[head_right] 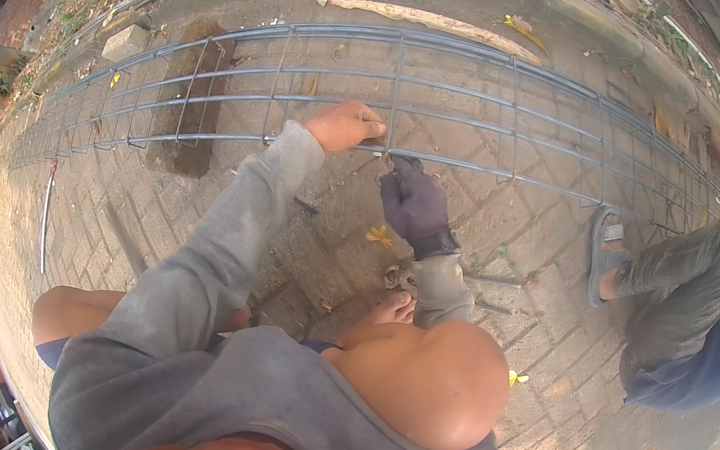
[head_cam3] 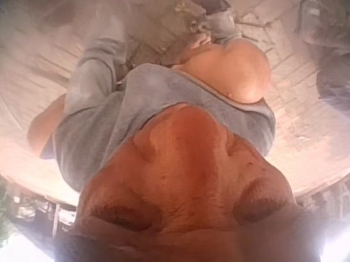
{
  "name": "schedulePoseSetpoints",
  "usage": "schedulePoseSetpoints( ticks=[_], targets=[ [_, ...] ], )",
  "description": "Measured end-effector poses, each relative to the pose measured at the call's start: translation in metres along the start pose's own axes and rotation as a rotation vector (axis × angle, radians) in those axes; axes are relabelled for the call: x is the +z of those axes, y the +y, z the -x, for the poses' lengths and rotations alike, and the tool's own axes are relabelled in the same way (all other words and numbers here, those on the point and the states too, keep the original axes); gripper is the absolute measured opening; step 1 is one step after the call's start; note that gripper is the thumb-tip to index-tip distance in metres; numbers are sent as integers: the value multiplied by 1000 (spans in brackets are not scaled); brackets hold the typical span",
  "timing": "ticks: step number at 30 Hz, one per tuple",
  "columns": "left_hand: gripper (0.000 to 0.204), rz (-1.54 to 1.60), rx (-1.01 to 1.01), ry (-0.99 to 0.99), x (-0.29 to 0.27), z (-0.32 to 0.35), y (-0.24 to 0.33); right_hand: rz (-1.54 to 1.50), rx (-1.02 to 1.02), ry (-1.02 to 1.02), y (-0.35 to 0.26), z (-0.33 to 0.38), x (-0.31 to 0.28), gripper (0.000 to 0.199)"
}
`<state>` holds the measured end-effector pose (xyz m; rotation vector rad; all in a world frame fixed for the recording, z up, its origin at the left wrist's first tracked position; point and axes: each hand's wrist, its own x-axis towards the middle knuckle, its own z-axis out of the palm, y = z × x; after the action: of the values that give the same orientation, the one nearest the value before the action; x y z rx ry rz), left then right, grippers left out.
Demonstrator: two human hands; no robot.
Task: The person assembles a wire mesh grid on a paved outdoor surface, using pliers to bend and secure wire ties at intersections. Another worker assists nearby. The person repeatedly positions the mesh, ties wires, and adjusts sections to form a continuous grid.
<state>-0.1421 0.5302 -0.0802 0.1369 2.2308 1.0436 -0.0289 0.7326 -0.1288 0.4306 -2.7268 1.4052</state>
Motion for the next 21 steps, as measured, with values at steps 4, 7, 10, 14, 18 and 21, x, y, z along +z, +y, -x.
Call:
schedulePoseSetpoints(
  ticks=[4, 7, 10, 14, 18, 21],
  targets=[
    [32, 295, -18, -162, -2, -9, 0, 48, -54, -6, 3, -4, -4, 42],
    [30, 419, -21, -215, -2, -6, 1, 97, -62, -37, 0, -6, -9, 43],
    [27, 444, -32, -220, -7, 0, 1, 139, -17, -123, -4, -8, -13, 45],
    [22, 98, 145, 12, -5, 13, -3, 170, 9, -128, -5, -10, -15, 45],
    [15, -21, 325, 329, 24, 33, -6, 216, -24, -143, -3, -9, -13, 41],
    [24, -330, 681, 582, 51, 46, -5, 245, -49, -93, -4, -8, -9, 39]
  ],
)
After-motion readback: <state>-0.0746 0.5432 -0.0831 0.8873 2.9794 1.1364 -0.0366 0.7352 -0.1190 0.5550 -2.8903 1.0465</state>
